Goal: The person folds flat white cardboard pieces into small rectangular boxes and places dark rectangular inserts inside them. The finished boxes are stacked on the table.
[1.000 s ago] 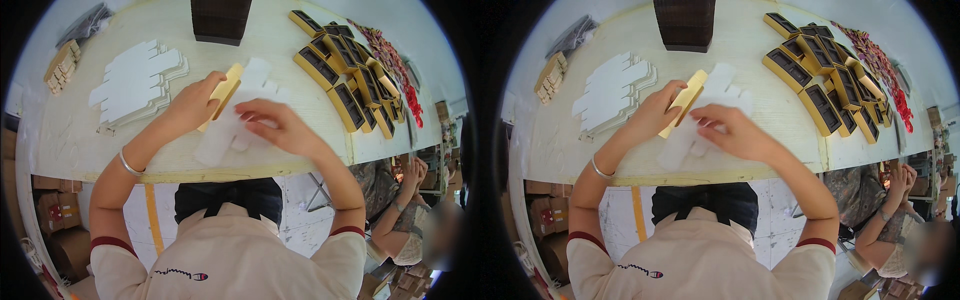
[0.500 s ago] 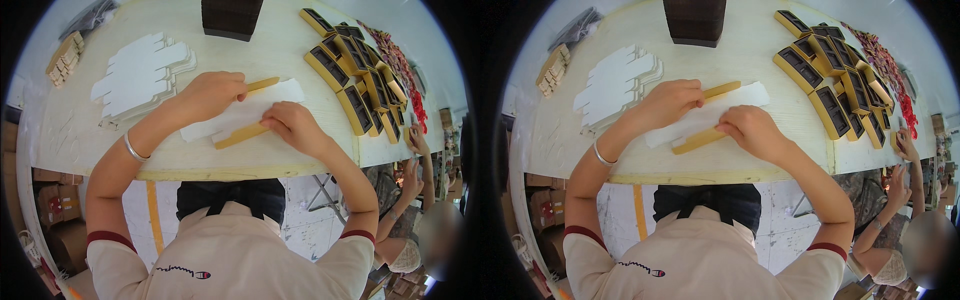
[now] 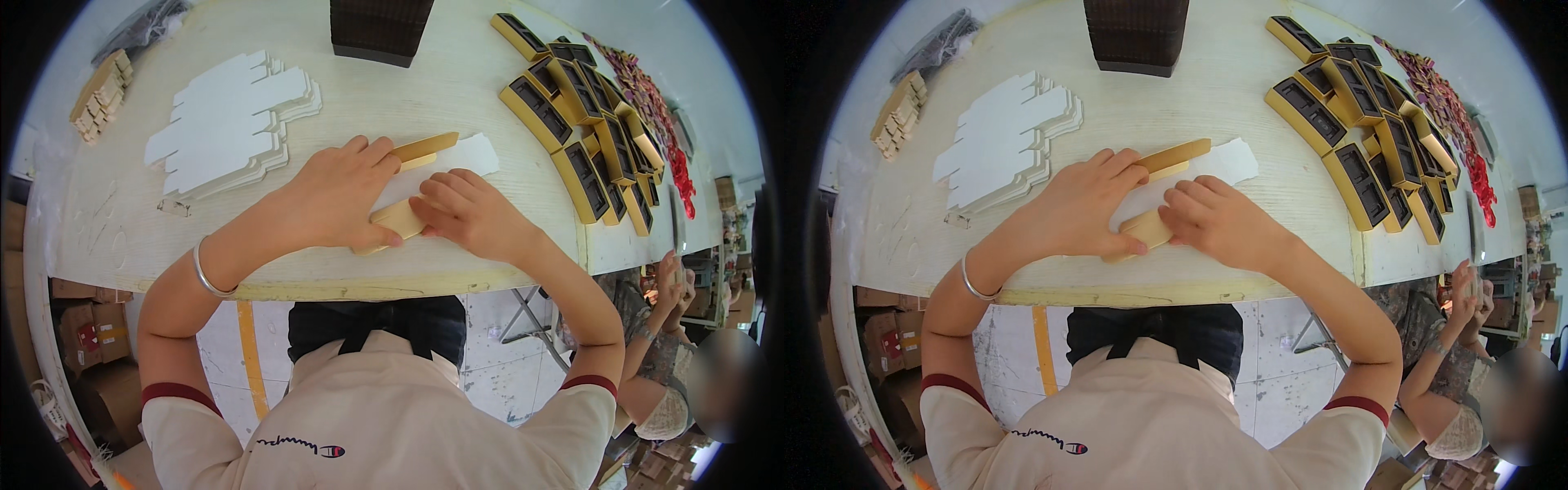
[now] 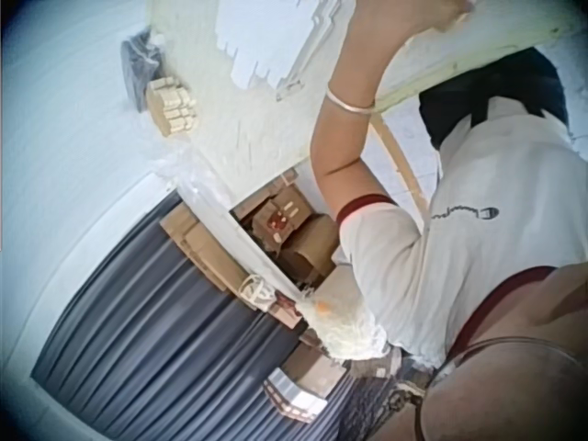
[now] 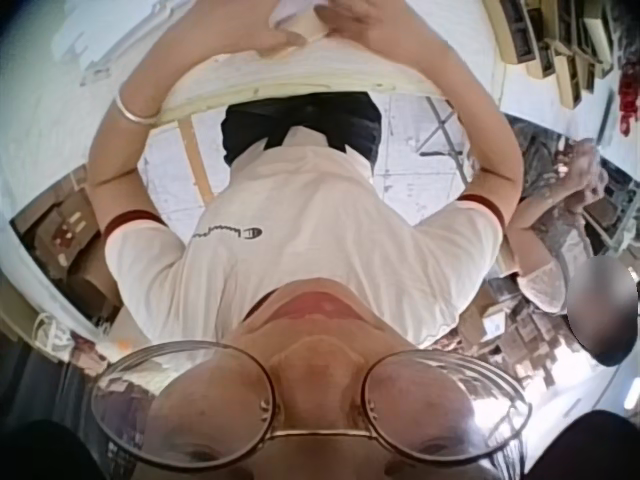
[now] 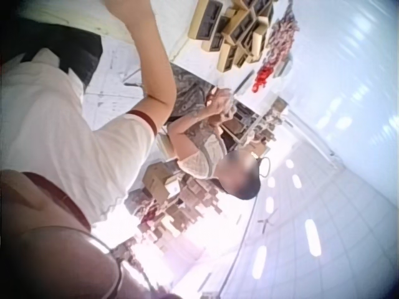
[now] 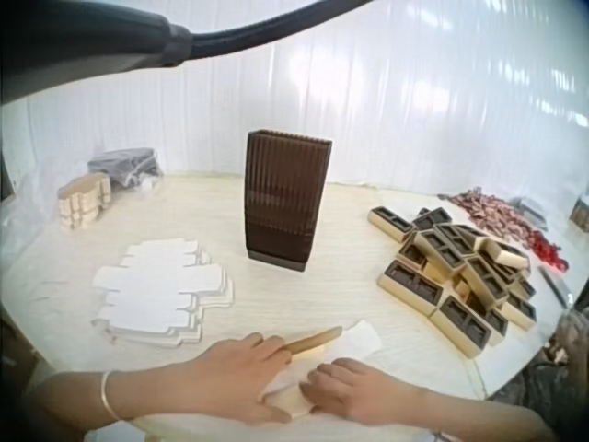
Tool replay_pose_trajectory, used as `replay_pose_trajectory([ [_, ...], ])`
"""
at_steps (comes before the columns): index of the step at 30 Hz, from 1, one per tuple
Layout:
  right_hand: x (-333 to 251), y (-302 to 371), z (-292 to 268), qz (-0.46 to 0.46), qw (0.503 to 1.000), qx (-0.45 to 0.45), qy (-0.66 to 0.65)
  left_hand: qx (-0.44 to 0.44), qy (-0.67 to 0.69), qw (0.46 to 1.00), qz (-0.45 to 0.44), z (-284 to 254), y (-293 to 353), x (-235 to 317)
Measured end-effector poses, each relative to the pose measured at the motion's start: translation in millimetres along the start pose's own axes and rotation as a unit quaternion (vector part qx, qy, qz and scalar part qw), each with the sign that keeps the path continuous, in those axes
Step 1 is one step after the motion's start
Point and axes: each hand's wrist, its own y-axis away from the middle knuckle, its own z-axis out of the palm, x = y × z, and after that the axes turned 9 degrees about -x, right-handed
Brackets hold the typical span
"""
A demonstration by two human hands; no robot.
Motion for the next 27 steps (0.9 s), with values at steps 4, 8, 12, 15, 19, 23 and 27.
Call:
replay_pose_trajectory([
  [4, -8, -3, 2, 0.041, 0.998, -0.018, -0.037, -0.013, -0.002, 1.000, 0.000, -4, 0, 4],
  [8, -8, -11, 6, 0.077, 0.995, -0.010, -0.065, -0.047, 0.036, 0.998, -0.022, -8, 2, 5],
  [12, 2, -24, 5, 0.132, 0.981, -0.056, -0.131, 0.006, 0.008, 1.000, -0.001, 4, 4, 0],
  [15, 12, -30, 2, 0.162, 0.973, -0.104, -0.131, 0.032, -0.007, 0.999, -0.017, 13, 3, 0],
  [19, 24, -22, -22, 0.202, 0.959, -0.178, -0.091, 0.035, -0.003, 0.998, -0.046, 16, 7, 8],
  [23, 12, -8, -22, 0.184, 0.982, -0.047, -0.007, 0.010, 0.038, 0.997, -0.065, 12, -2, 16],
  [27, -19, -15, -15, 0.218, 0.925, -0.095, -0.296, -0.050, 0.191, 0.976, -0.094, -1, -12, 31],
])
